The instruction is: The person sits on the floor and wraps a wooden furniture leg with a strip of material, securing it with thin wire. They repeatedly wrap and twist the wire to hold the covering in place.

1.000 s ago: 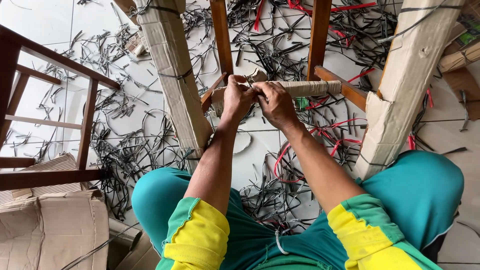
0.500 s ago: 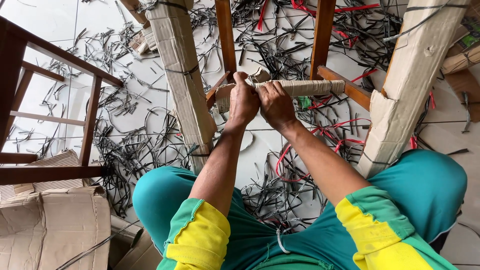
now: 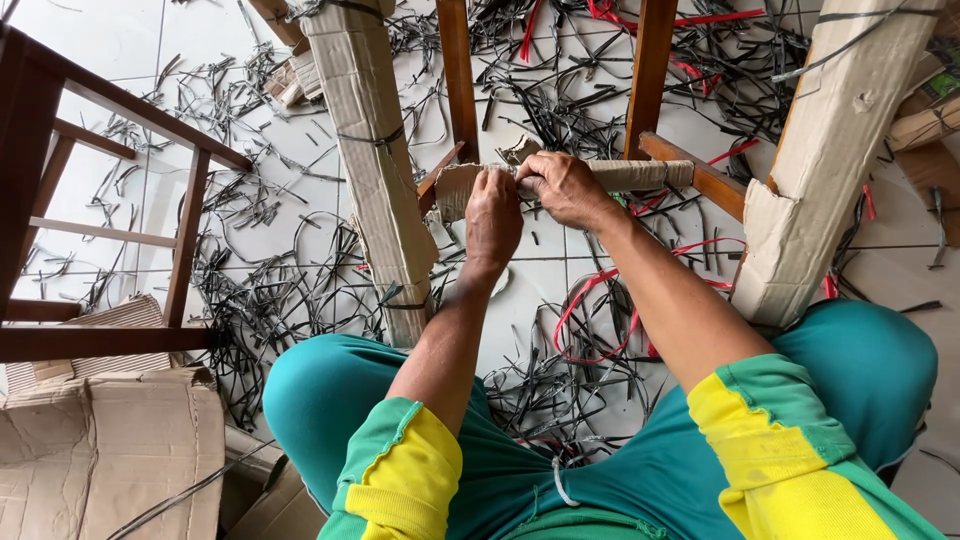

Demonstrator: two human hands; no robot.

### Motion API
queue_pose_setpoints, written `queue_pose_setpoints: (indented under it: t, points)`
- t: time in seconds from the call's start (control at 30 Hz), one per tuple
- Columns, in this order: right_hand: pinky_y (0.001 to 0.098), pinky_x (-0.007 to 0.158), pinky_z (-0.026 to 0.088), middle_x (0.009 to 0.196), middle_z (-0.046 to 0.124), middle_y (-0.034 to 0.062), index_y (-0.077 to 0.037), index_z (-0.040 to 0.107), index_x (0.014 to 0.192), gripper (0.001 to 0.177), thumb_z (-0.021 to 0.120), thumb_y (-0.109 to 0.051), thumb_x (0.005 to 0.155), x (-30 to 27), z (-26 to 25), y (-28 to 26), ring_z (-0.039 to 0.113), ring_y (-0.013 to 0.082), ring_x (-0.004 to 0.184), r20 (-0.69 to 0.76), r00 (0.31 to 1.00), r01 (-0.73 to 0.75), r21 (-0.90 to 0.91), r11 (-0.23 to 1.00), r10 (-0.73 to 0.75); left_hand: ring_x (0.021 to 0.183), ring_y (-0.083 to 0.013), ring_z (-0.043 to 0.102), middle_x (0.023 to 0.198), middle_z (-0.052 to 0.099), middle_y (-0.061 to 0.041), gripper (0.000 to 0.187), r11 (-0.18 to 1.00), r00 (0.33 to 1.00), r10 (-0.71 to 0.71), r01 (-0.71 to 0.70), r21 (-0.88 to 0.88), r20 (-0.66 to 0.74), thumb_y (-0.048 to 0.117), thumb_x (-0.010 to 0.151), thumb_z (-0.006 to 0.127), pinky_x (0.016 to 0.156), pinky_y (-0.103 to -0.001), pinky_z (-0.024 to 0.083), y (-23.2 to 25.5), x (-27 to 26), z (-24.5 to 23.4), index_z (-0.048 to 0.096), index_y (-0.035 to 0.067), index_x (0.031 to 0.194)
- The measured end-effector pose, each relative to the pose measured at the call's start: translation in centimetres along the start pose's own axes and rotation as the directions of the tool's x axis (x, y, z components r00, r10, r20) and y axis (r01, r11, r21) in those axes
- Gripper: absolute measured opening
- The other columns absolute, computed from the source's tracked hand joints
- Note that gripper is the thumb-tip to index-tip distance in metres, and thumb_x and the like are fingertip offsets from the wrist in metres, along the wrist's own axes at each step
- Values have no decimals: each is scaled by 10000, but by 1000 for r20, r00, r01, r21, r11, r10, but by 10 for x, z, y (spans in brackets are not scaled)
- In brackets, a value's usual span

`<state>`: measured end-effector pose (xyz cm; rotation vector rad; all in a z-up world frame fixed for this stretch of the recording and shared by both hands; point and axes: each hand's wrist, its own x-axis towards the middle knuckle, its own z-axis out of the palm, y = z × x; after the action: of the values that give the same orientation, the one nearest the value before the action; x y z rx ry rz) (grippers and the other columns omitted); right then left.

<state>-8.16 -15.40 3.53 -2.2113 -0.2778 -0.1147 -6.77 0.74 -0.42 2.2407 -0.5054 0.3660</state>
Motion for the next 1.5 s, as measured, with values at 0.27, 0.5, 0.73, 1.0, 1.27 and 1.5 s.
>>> queue_pose_setpoints:
  t: [0.27,0.5,0.73,1.0,1.27,1.5]
  points:
    - [476,795,512,814,638,169,-97,700,920,78,679,-122,990,0,-6,-7,662,406,864,3,998,-58,38,998,58,752,-323,679,843,548,-48,175,999,997,4,-7,-37,-79,117,828,748,641,-445,564,-2,-4,7,587,146,888]
    - [427,729,520,757,670,153,-88,738,898,105,750,-170,962,-1,-5,-6,683,339,796,-81,987,-136,58,989,140,706,-307,685,777,576,-57,122,998,995,-48,45,-39,-89,135,849,708,622,-409,562,4,0,4,613,140,773]
    - [468,732,549,791,650,144,-108,626,865,206,610,-210,1043,13,6,27,696,369,827,-123,990,-94,-251,963,64,774,-391,680,791,563,-99,53,982,982,-186,185,21,17,84,855,592,639,-491,560,-6,-30,12,610,94,805]
    - [507,773,531,852,630,147,-94,606,939,133,643,-197,1015,14,20,28,682,412,883,-231,972,-136,-399,907,45,1045,-374,705,948,742,-137,379,576,621,-781,758,-304,70,511,849,676,921,-481,519,-2,-26,4,722,149,952]
    - [472,1069,429,1331,664,84,-166,659,1359,414,645,-157,946,14,66,-13,602,312,1244,-167,892,229,-634,739,-420,1101,-386,691,1107,688,-250,511,488,541,-840,722,-490,-39,438,972,662,958,-482,551,2,1,-18,618,-29,1176]
    - [392,965,466,1274,663,86,-134,543,1480,527,640,-310,992,22,90,15,645,249,1085,-107,927,154,-766,624,-360,916,-340,740,976,741,-268,679,243,358,-931,751,-614,69,528,864,740,733,-427,622,6,26,-20,709,-98,1125]
